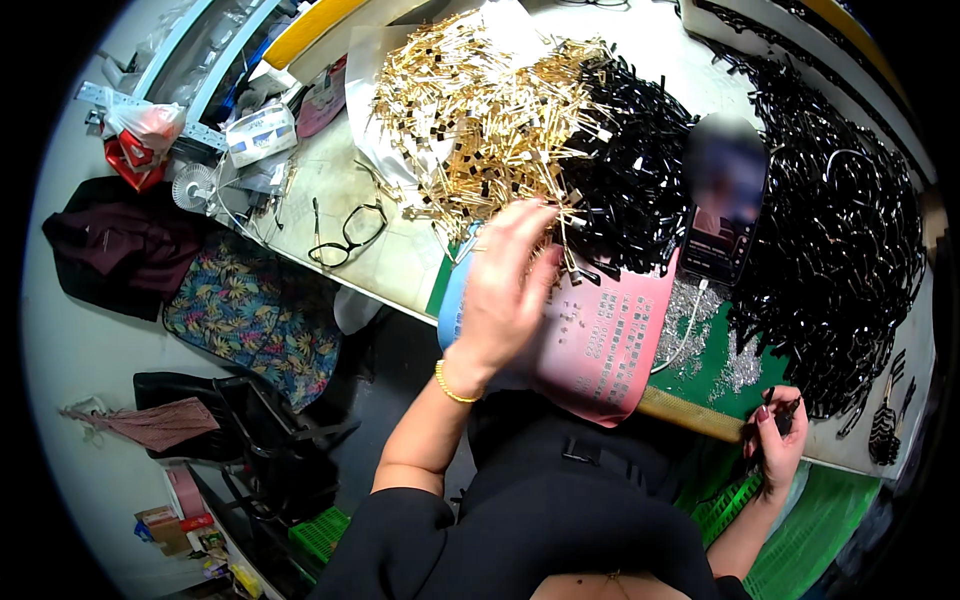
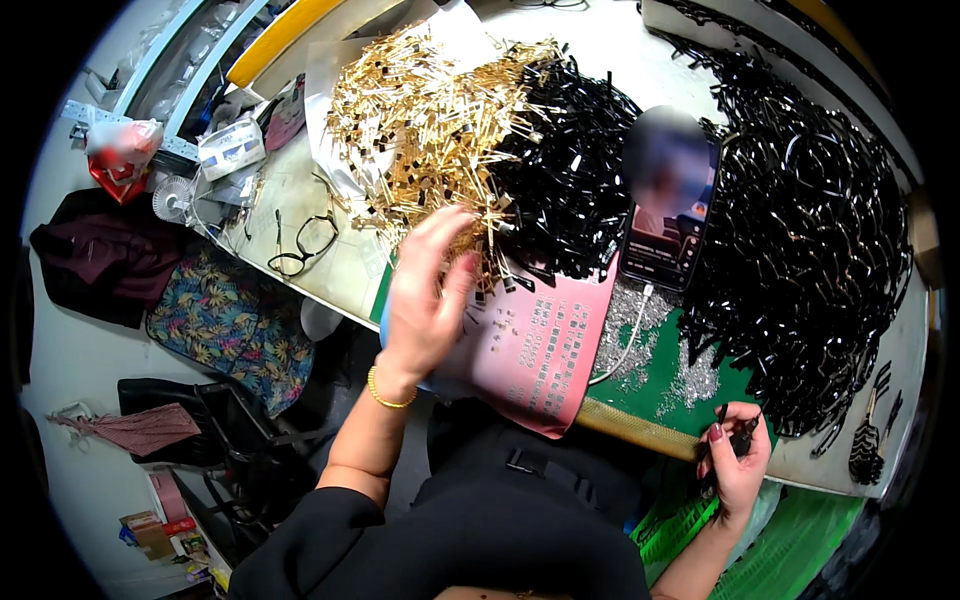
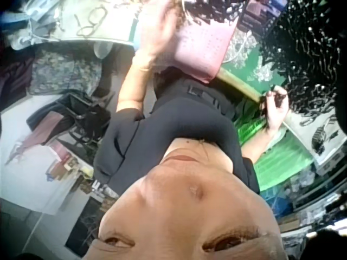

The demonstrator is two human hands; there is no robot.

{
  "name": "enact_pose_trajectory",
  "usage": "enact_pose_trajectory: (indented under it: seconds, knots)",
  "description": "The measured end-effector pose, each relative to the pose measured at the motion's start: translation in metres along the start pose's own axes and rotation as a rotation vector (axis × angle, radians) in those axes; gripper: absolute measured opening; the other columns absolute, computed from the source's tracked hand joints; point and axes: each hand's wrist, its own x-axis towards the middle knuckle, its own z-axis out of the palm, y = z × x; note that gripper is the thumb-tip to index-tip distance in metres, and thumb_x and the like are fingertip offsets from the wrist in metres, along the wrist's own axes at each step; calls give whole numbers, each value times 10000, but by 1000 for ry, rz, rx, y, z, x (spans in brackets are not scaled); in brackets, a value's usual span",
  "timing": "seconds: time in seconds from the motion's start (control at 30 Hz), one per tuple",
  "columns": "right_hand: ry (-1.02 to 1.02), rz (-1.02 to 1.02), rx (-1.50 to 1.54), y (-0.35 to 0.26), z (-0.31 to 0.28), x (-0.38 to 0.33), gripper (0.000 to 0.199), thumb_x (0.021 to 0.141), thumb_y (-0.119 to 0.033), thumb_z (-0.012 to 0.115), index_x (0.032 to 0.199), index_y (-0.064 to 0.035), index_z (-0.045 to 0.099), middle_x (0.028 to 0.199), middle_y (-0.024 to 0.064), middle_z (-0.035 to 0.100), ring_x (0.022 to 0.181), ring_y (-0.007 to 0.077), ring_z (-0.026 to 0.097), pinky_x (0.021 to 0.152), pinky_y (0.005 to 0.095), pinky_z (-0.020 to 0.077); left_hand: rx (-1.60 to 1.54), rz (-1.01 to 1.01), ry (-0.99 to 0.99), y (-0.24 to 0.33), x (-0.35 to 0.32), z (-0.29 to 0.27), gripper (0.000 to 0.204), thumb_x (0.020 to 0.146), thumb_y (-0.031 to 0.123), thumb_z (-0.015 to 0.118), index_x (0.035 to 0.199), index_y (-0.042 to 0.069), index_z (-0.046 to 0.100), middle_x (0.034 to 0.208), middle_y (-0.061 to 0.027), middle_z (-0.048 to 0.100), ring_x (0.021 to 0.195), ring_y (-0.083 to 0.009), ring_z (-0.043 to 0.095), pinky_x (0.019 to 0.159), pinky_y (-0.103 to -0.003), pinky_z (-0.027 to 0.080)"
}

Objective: The person assembles eyeglasses by attaching black plastic temples to metal frames using a wooden-handled tool. They repeatedly pick up temples, align them with the frame, and secure them, then place the completed glasses on the table. A smartphone is briefly handled and plugged in during the process.

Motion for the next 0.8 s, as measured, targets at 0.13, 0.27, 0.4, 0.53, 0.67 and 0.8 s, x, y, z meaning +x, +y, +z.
enact_pose_trajectory:
  seconds: [0.13,0.27,0.4,0.53,0.67,0.8]
  knots:
    - [40,-28,-21,4,-4,-5,170,971,-45,615,1117,-31,529,801,39,610,480,45,471,413,194,380,904,-297,221,-81,13,-56,301,951,190,627,1232,84,647,1144,-159,616,1106,-328,556,959,-435,455]
    - [26,-35,-17,7,-4,-4,176,975,-53,616,1122,-34,521,808,34,595,481,47,468,407,195,376,908,-327,169,-187,-5,-116,187,915,196,695,1069,90,699,1074,-155,618,982,-369,596,877,-443,486]
    - [40,-62,-47,10,-9,-5,188,975,-66,626,1127,-34,521,825,27,567,519,45,476,421,190,374,928,-118,133,-173,21,-110,238,855,159,725,1088,118,695,1087,-100,628,978,-334,604,869,-430,491]
    - [41,-152,-142,16,-13,-2,194,977,-72,631,1128,-33,516,808,19,550,517,44,468,422,190,360,985,135,-254,-205,45,-117,232,827,101,697,1058,105,701,1043,-63,672,975,-295,617,849,-409,515]
    - [56,-151,-141,15,-9,0,198,976,-67,622,1135,-32,508,806,29,557,491,47,457,408,193,355,796,76,-503,-213,71,-134,109,834,91,696,929,60,654,942,-98,664,928,-338,618,834,-427,511]
    - [51,-74,-35,10,-7,-4,193,990,-81,599,1141,-34,488,795,49,577,421,55,429,367,204,346,781,124,-663,-203,83,-142,146,838,84,701,967,59,637,910,-116,675,906,-341,632,812,-427,514]
